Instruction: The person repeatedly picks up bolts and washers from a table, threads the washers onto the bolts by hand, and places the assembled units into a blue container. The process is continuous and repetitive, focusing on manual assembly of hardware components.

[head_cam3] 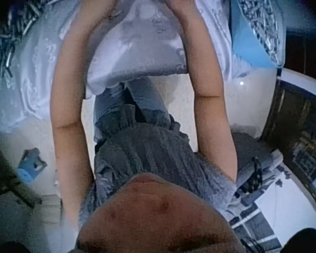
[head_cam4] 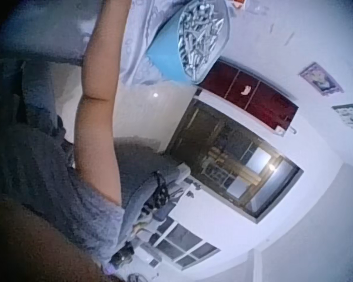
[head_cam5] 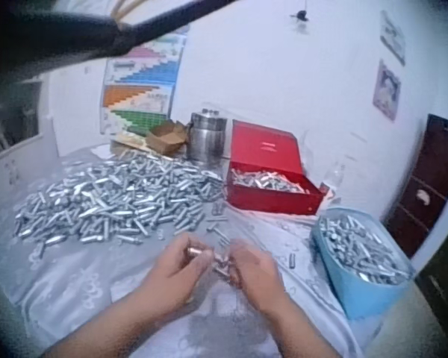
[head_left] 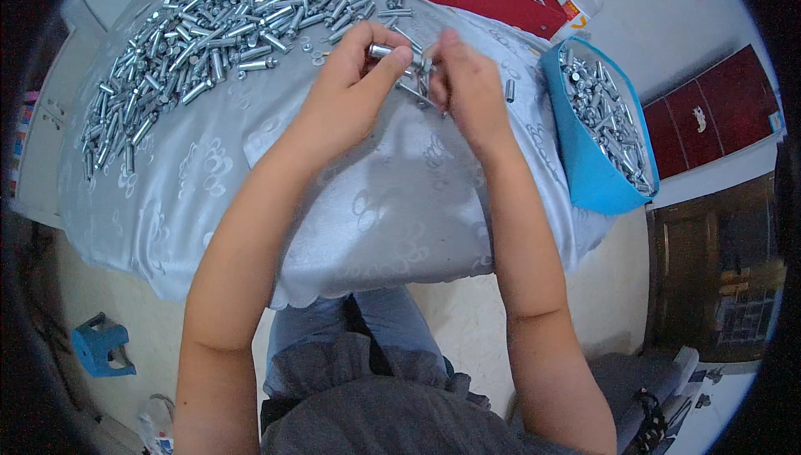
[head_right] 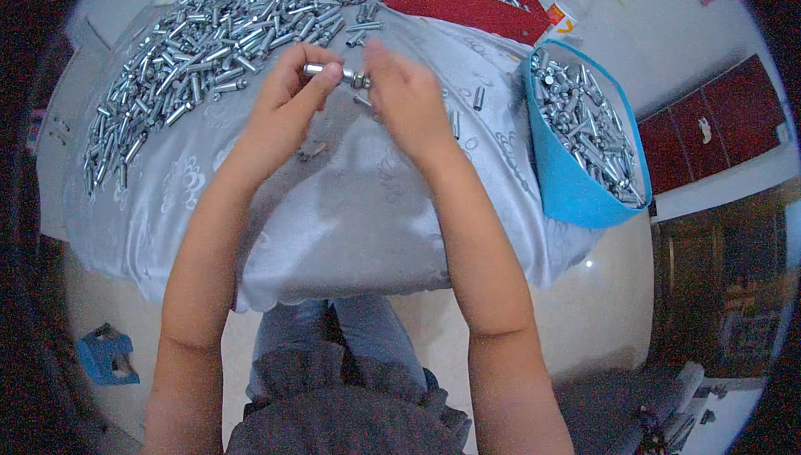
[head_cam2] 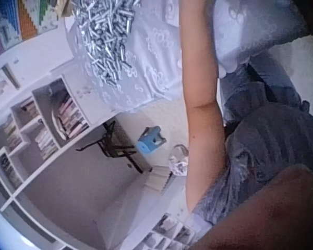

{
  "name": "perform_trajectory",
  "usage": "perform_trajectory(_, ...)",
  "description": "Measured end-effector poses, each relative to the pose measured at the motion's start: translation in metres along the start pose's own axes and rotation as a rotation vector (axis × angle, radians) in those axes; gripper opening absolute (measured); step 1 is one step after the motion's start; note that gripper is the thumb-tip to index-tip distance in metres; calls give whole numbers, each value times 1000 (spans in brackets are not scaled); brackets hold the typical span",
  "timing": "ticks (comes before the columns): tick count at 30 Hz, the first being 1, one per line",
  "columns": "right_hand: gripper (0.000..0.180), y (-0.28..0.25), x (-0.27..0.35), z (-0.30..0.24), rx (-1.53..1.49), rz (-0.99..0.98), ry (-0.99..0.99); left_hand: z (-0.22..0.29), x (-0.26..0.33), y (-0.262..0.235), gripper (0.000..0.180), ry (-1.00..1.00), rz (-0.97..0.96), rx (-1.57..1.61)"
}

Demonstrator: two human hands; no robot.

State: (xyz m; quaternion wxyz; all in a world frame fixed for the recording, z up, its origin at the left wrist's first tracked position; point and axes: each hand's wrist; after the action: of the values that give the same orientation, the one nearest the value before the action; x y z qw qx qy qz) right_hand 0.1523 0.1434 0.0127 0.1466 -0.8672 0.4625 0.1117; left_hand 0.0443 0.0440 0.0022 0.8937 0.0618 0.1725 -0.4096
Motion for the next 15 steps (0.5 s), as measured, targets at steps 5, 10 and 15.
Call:
perform_trajectory(5,40,-19,-13,-3,-193,174,-59,5,11,-14,19,-53,-947,-85)
perform_trajectory(10,36,-20,-13,-3,-197,181,-73,16,2,-20,26,-192,-460,119)
perform_trajectory(15,35,-18,-15,0,-215,202,-51,-6,-29,-42,25,-358,650,503)
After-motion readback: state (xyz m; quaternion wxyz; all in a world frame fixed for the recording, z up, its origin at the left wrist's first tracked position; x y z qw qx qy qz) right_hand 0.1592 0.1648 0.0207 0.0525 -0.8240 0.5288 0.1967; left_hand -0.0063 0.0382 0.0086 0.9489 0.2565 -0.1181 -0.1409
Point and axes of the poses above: each hand's wrist, its own x-axis away from the middle knuckle, its own y-axis out of the palm, z = x × y, and after that the axes turned 11 degrees about z, right-handed
